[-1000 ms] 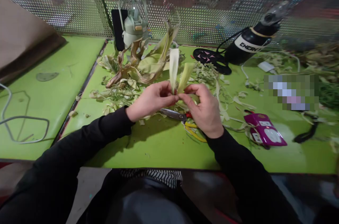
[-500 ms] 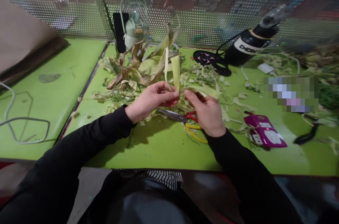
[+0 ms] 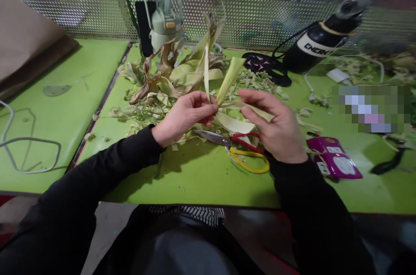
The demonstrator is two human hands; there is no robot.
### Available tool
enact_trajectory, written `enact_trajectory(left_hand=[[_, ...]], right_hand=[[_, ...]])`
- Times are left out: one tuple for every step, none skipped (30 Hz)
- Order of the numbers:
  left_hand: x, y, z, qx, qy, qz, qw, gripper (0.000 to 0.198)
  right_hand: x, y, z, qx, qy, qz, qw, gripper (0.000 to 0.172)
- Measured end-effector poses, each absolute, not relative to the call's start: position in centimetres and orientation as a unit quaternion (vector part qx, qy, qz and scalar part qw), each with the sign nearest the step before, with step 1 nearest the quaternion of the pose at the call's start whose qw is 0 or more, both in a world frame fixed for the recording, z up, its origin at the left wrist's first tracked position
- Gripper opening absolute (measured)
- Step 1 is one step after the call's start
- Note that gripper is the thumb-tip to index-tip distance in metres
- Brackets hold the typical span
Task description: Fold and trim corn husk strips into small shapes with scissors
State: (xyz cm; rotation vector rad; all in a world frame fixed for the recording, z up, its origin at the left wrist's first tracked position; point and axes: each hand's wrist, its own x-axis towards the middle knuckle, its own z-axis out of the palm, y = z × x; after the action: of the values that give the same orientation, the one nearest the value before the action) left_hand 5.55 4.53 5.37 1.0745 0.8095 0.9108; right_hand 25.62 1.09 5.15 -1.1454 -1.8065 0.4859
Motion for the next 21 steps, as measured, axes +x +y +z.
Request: enact_trajectory(left_hand=[[5.5,4.5,5.5,0.478,0.364,0.399,0.693,0.011],[5.6,4.5,5.5,0.478,0.365,0.391,0.697,0.011],[5.6,4.5,5.5,0.479,0.366,0.381,0.701,0.010],[5.6,4.4,5.4,0.484,0.368,0.370,0.703,0.010],[5.6,4.4,5.3,0.492,0.370,0.357,0.702,0.009],[5.6,4.4,5.1,0.507,0.372,0.343,0.698,0.010],[5.6,4.3,4.9,0.530,0.375,0.327,0.687,0.011],[5.6,4.3,4.6,0.560,0.378,0.314,0.666,0.013],[5.5,4.2,4.4,0.598,0.381,0.305,0.635,0.015],[5.5,4.2,4.2,0.639,0.383,0.299,0.596,0.017],[5.4,4.1,4.1,0.679,0.382,0.294,0.554,0.017],[5.3,4.0,4.0,0.710,0.379,0.289,0.518,0.015],[5.3,4.0,3.9,0.730,0.373,0.287,0.496,0.012],[5.2,3.9,3.9,0.738,0.365,0.287,0.490,0.009],[5.2,3.8,4.0,0.738,0.356,0.288,0.496,0.009],[5.3,3.7,4.0,0.732,0.346,0.292,0.509,0.011],[5.3,3.7,4.1,0.722,0.336,0.298,0.526,0.013],[5.4,3.6,4.1,0.712,0.326,0.305,0.541,0.015],[5.4,3.6,4.1,0.706,0.319,0.312,0.550,0.018],[5.5,3.6,4.1,0.703,0.313,0.318,0.555,0.020],[5.5,3.6,4.1,0.702,0.308,0.325,0.554,0.022]], right_hand=[[25.6,1.0,5.1,-0.458,-0.733,0.175,0.471,0.020],[25.5,0.9,5.1,-0.450,-0.737,0.161,0.478,0.018],[25.4,0.8,5.0,-0.438,-0.745,0.148,0.481,0.020],[25.2,0.7,4.9,-0.425,-0.757,0.139,0.476,0.023],[25.1,0.6,4.8,-0.410,-0.772,0.132,0.468,0.026],[24.9,0.5,4.7,-0.394,-0.789,0.120,0.456,0.028],[24.7,0.5,4.5,-0.378,-0.807,0.103,0.443,0.029],[24.6,0.5,4.4,-0.366,-0.821,0.083,0.431,0.028],[24.4,0.5,4.2,-0.357,-0.830,0.065,0.424,0.027],[24.2,0.5,4.0,-0.355,-0.834,0.052,0.420,0.026],[23.9,0.5,3.8,-0.359,-0.833,0.046,0.420,0.024],[23.7,0.4,3.6,-0.369,-0.827,0.048,0.422,0.022],[23.4,0.4,3.5,-0.383,-0.817,0.054,0.428,0.021],[23.2,0.3,3.3,-0.397,-0.804,0.062,0.438,0.019],[23.0,0.3,3.2,-0.412,-0.789,0.065,0.451,0.018],[22.9,0.2,3.2,-0.426,-0.774,0.061,0.465,0.015],[22.8,0.1,3.2,-0.437,-0.761,0.053,0.477,0.012],[22.8,0.1,3.3,-0.446,-0.752,0.042,0.483,0.009],[22.8,0.1,3.3,-0.453,-0.749,0.035,0.483,0.008],[22.9,0.0,3.4,-0.458,-0.749,0.034,0.478,0.010],[22.9,0.0,3.6,-0.463,-0.751,0.040,0.470,0.012]])
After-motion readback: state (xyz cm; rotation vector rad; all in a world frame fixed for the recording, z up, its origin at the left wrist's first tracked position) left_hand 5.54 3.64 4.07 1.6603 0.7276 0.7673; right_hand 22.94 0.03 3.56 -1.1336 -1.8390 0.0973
